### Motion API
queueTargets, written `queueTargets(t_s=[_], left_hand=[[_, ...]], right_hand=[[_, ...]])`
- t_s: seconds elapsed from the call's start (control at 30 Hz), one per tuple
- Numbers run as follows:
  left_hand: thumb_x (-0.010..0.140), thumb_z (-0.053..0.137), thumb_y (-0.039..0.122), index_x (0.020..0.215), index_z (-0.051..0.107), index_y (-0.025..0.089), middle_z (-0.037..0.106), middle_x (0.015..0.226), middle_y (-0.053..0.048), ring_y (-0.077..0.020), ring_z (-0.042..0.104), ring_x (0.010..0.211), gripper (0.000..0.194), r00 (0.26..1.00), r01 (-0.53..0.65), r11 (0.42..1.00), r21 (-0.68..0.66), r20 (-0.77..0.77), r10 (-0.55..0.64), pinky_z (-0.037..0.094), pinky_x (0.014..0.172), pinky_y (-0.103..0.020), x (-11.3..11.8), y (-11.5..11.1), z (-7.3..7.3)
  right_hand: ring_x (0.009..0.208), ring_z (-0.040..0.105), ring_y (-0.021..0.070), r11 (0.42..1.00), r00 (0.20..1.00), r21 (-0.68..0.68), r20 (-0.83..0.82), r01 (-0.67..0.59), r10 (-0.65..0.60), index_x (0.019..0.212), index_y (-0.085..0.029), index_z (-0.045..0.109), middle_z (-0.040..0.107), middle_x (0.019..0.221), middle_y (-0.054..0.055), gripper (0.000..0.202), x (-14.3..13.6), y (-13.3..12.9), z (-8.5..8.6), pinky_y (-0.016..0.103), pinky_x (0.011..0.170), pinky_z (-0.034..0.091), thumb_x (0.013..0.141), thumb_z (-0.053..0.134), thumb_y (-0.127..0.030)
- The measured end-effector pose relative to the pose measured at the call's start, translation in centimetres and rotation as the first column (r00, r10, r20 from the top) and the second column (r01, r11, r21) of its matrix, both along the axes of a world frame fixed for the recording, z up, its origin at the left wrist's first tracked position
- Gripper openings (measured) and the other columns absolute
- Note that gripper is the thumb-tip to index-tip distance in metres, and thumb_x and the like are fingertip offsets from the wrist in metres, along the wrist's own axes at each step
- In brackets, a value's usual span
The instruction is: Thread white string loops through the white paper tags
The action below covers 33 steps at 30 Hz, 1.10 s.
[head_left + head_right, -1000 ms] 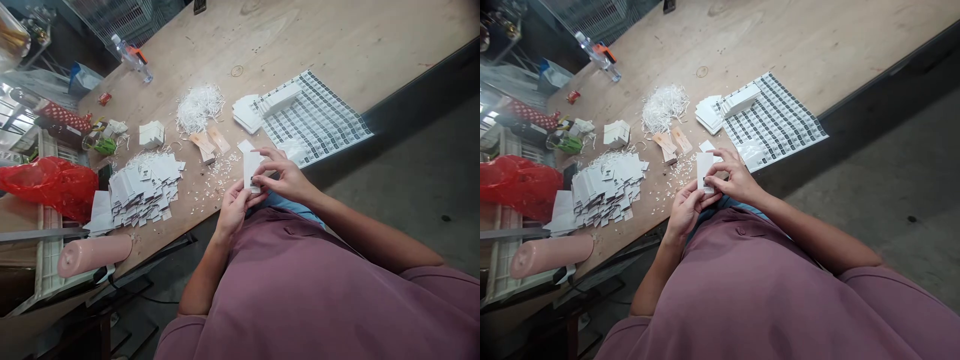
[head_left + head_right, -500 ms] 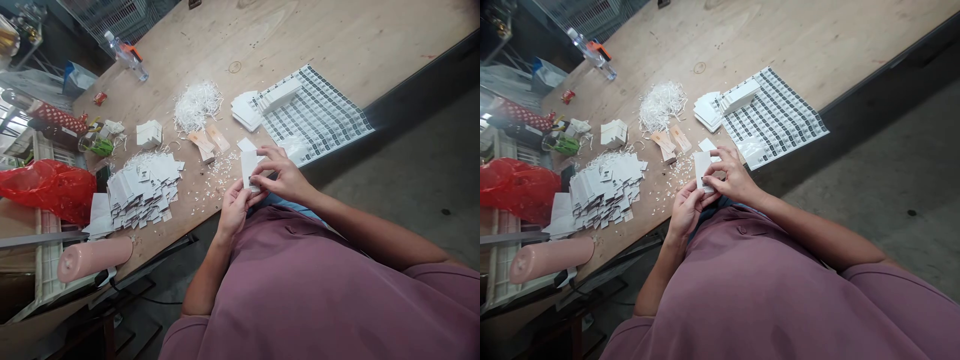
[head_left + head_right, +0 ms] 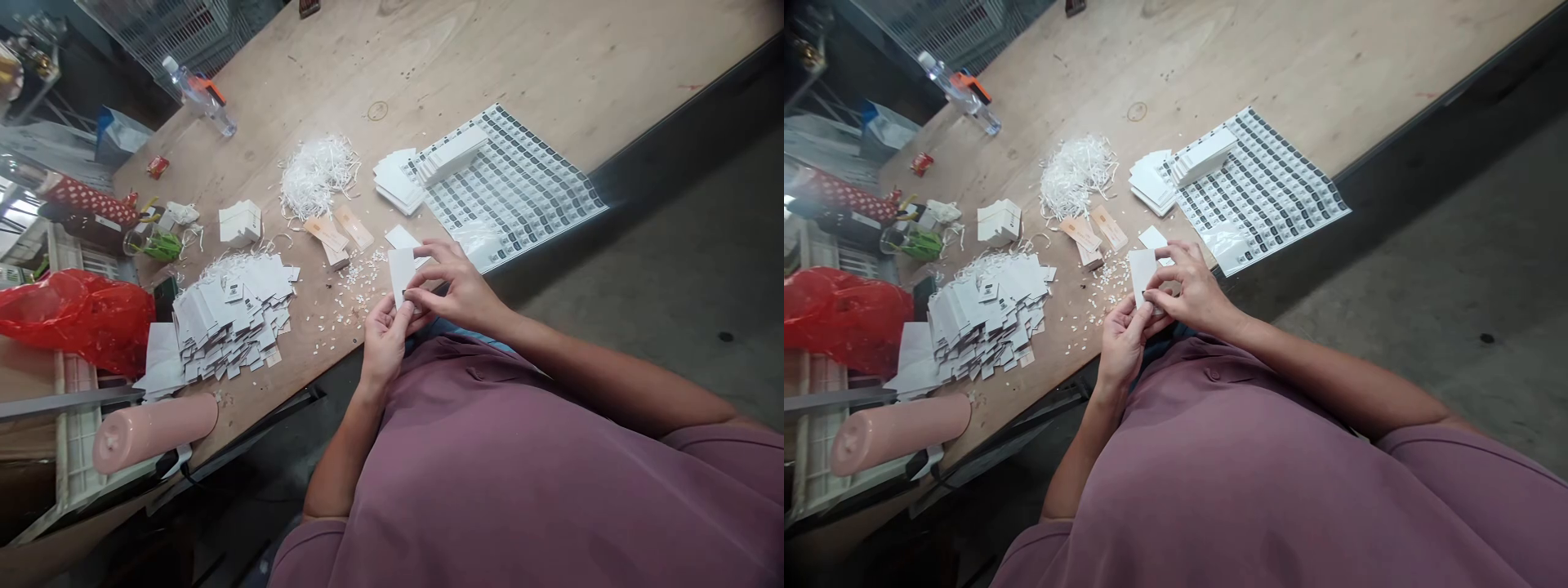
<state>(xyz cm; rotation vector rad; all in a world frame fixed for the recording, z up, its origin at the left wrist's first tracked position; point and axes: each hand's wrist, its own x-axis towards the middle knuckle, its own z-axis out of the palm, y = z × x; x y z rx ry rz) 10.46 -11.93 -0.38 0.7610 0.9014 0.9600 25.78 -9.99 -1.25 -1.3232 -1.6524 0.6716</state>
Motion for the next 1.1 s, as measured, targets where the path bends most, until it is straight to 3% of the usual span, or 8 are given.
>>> queueTargets(t_s=[0.5, 0.67, 0.73, 0.8, 0.87, 0.97, 1.1], left_hand=[[0.075, 0.083, 0.043, 0.1, 0.073, 0.017, 0.079, 0.098, -0.007, -0.0277, 0.072, 0.112, 0.037, 0.995, -0.082, 0.996, 0.04, -0.062, 0.084, 0.057, 0.103, -0.043, 0.1, -0.2, -0.5], [0.073, 0.085, 0.042, 0.093, 0.072, 0.017, 0.079, 0.091, -0.005, -0.0284, 0.072, 0.111, 0.035, 0.992, -0.115, 0.993, 0.039, -0.046, 0.117, 0.059, 0.1, -0.043, 0.2, -0.2, -0.3], [0.076, 0.083, 0.04, 0.093, 0.071, 0.016, 0.079, 0.091, -0.006, -0.0308, 0.072, 0.111, 0.032, 0.995, -0.093, 0.996, 0.013, -0.029, 0.094, 0.059, 0.099, -0.046, 0.1, -0.3, 0.0], [0.079, 0.081, 0.036, 0.095, 0.07, 0.016, 0.079, 0.092, -0.008, -0.034, 0.073, 0.109, 0.028, 0.999, -0.05, 0.998, -0.038, -0.013, 0.05, 0.058, 0.097, -0.049, -0.1, -0.6, 0.4], [0.081, 0.079, 0.034, 0.095, 0.069, 0.015, 0.079, 0.096, -0.011, -0.0356, 0.074, 0.104, 0.026, 1.0, -0.016, 0.997, -0.076, 0.002, 0.016, 0.058, 0.096, -0.052, -0.3, -0.8, 0.7], [0.079, 0.079, 0.033, 0.096, 0.069, 0.013, 0.079, 0.1, -0.015, -0.0342, 0.077, 0.096, 0.029, 1.0, -0.017, 0.997, -0.08, 0.017, 0.019, 0.059, 0.093, -0.052, -0.2, -1.0, 0.8], [0.075, 0.081, 0.034, 0.1, 0.068, 0.012, 0.079, 0.099, -0.015, -0.0336, 0.077, 0.097, 0.036, 1.0, -0.006, 0.995, -0.099, 0.015, 0.008, 0.06, 0.091, -0.048, -0.1, -1.0, 0.8]], right_hand=[[0.119, 0.053, 0.0331, 0.997, 0.998, 0.072, 0.067, 0.005, -0.01, 0.073, -0.024, 0.079, 0.067, 0.11, 0.009, 0.005, -0.7, 0.0, 0.1, 0.055, 0.104, 0.044, 0.078, 0.077, -0.023], [0.108, 0.061, 0.0317, 0.997, 0.991, 0.062, 0.124, 0.036, -0.043, 0.077, -0.025, 0.078, 0.071, 0.111, 0.007, 0.003, -0.4, 0.1, 1.2, 0.051, 0.095, 0.048, 0.078, 0.08, -0.027], [0.105, 0.063, 0.0315, 0.992, 0.99, 0.059, 0.073, 0.115, -0.119, 0.105, -0.026, 0.077, 0.072, 0.11, 0.007, 0.031, 0.4, 0.5, 2.2, 0.05, 0.095, 0.049, 0.075, 0.084, -0.03], [0.1, 0.065, 0.0294, 0.982, 0.981, 0.012, -0.038, 0.189, -0.188, 0.136, -0.026, 0.061, 0.074, 0.106, 0.008, 0.07, 1.4, 1.2, 3.2, 0.047, 0.094, 0.05, 0.072, 0.088, -0.034], [0.092, 0.068, 0.0263, 0.984, 0.97, -0.096, -0.178, 0.152, -0.168, 0.144, -0.021, 0.052, 0.075, 0.097, 0.008, 0.083, 2.3, 1.8, 3.8, 0.043, 0.088, 0.053, 0.072, 0.088, -0.04], [0.081, 0.067, 0.0211, 0.975, 0.928, -0.224, -0.366, -0.018, -0.067, 0.123, -0.017, 0.066, 0.072, 0.084, 0.005, 0.063, 2.4, 2.6, 3.2, 0.038, 0.078, 0.056, 0.071, 0.087, -0.045], [0.069, 0.063, 0.0153, 0.952, 0.858, -0.278, -0.513, -0.13, -0.033, 0.096, -0.017, 0.074, 0.068, 0.075, 0.001, 0.041, 1.5, 2.9, 1.3, 0.033, 0.066, 0.056, 0.066, 0.089, -0.04]])
